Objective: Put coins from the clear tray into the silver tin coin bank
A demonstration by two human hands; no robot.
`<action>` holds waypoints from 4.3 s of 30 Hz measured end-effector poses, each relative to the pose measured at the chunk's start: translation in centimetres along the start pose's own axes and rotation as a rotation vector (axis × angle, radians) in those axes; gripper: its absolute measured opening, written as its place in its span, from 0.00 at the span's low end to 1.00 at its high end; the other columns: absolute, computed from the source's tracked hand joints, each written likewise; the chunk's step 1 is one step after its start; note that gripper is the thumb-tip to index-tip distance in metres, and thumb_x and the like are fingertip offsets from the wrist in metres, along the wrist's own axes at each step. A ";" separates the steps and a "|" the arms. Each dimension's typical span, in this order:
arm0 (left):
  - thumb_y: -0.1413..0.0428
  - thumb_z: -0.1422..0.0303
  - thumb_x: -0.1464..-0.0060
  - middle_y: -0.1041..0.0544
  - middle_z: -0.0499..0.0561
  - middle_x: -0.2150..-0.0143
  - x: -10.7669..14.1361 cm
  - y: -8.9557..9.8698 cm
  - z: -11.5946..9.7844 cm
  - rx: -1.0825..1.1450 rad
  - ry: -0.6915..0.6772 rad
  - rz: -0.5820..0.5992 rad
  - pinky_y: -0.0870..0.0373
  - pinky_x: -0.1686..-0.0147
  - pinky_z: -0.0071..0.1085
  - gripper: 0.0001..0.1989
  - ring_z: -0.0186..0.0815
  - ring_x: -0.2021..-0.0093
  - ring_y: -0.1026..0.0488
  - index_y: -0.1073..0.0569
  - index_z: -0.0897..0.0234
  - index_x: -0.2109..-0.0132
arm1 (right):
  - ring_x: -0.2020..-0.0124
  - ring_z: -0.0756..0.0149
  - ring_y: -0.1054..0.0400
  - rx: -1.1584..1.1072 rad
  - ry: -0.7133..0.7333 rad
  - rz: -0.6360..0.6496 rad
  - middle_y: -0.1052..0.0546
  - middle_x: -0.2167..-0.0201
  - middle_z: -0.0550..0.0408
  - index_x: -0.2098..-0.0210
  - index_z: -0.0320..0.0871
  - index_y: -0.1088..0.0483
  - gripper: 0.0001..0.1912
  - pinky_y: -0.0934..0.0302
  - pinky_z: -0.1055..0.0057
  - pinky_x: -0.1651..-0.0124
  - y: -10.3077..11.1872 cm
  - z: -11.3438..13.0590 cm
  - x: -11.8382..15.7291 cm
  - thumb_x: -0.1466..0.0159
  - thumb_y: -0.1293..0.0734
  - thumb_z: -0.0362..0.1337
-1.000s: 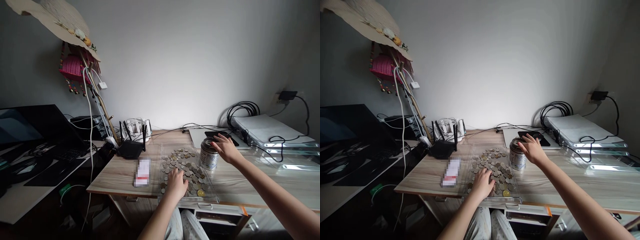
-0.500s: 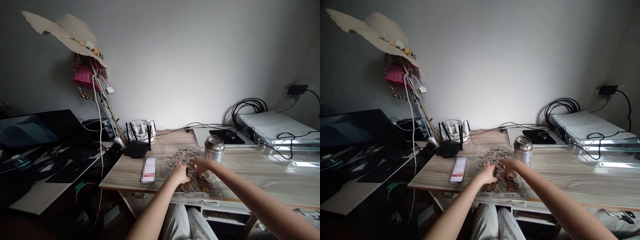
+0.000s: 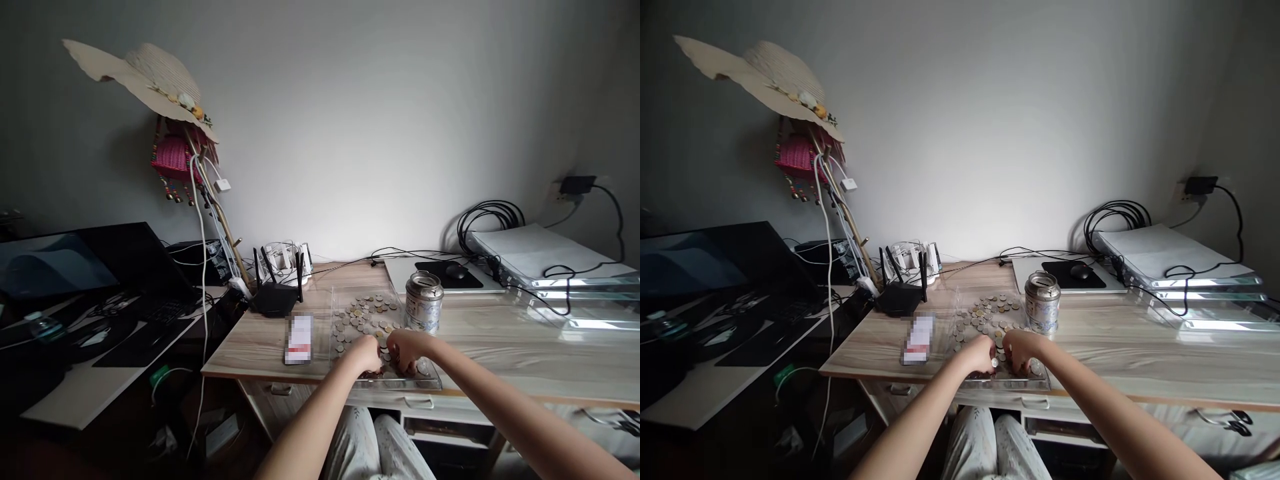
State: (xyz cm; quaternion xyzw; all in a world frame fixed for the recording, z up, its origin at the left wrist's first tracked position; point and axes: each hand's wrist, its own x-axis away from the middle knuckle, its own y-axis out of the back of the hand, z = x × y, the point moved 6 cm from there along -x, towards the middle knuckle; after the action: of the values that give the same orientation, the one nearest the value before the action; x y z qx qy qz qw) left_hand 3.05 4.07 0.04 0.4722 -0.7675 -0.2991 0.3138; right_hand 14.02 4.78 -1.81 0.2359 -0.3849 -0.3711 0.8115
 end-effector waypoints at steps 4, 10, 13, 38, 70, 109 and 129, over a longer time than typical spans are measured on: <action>0.41 0.84 0.80 0.37 0.44 0.88 0.6 0.0 1.1 0.266 0.031 -0.049 0.35 0.64 0.35 0.14 0.39 0.71 0.30 0.37 0.63 0.90 | 0.86 0.68 0.36 -0.070 0.045 -0.065 0.34 0.85 0.63 0.78 0.40 0.33 0.12 0.43 0.75 0.86 -0.3 -0.3 0.4 0.65 0.32 0.31; 0.42 0.79 0.64 0.33 0.45 0.82 -0.1 0.5 3.6 0.951 0.135 -0.141 0.33 0.73 0.27 0.05 0.28 0.79 0.34 0.32 0.67 0.78 | 0.83 0.70 0.35 -0.229 0.123 -0.152 0.32 0.82 0.60 0.77 0.39 0.36 0.11 0.38 0.74 0.81 1.3 -0.5 0.7 0.60 0.32 0.36; 0.51 0.77 0.51 0.35 0.46 0.79 -1.1 0.6 3.8 1.328 0.196 -0.252 0.34 0.76 0.21 0.06 0.24 0.79 0.36 0.34 0.67 0.74 | 0.79 0.72 0.34 -0.287 0.202 -0.219 0.30 0.79 0.59 0.74 0.40 0.37 0.14 0.37 0.75 0.76 3.6 1.5 0.4 0.55 0.33 0.42; 0.51 0.79 0.54 0.28 0.54 0.72 -0.7 -1.3 3.3 2.085 0.092 -0.370 0.30 0.69 0.27 0.05 0.31 0.73 0.29 0.31 0.72 0.70 | 0.74 0.67 0.35 -0.127 0.445 -0.779 0.26 0.74 0.51 0.75 0.40 0.27 0.17 0.44 0.74 0.71 5.0 8.3 -0.1 0.44 0.41 0.44; 0.44 0.80 0.57 0.24 0.55 0.67 0.0 -0.6 3.2 1.961 -0.014 -0.433 0.29 0.67 0.25 0.08 0.33 0.66 0.26 0.27 0.71 0.65 | 0.67 0.64 0.33 0.074 0.480 -0.536 0.26 0.65 0.49 0.60 0.43 0.29 0.16 0.40 0.71 0.66 3.3 8.6 1.6 0.45 0.42 0.38; 0.54 0.75 0.51 0.28 0.54 0.74 -1.2 -1.3 2.4 1.994 0.081 -0.226 0.37 0.78 0.26 0.08 0.31 0.76 0.32 0.30 0.72 0.71 | 0.58 0.64 0.36 0.288 0.480 -0.521 0.26 0.60 0.57 0.67 0.49 0.26 0.17 0.44 0.73 0.60 2.1 8.3 2.8 0.50 0.42 0.28; 0.52 0.83 0.54 0.25 0.65 0.62 -0.4 -1.5 1.9 1.879 0.076 -0.173 0.32 0.56 0.30 0.12 0.40 0.57 0.28 0.30 0.78 0.60 | 0.69 0.65 0.31 0.236 -0.026 -1.213 0.23 0.71 0.56 0.67 0.47 0.26 0.13 0.43 0.74 0.71 18.1 -1.3 7.0 0.49 0.40 0.37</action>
State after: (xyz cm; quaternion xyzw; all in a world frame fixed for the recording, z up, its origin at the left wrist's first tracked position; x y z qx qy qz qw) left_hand 2.53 4.16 -2.35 0.5967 -0.6457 0.4354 -0.1937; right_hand 25.69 10.54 12.63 0.4966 -0.2303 -0.7242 0.4194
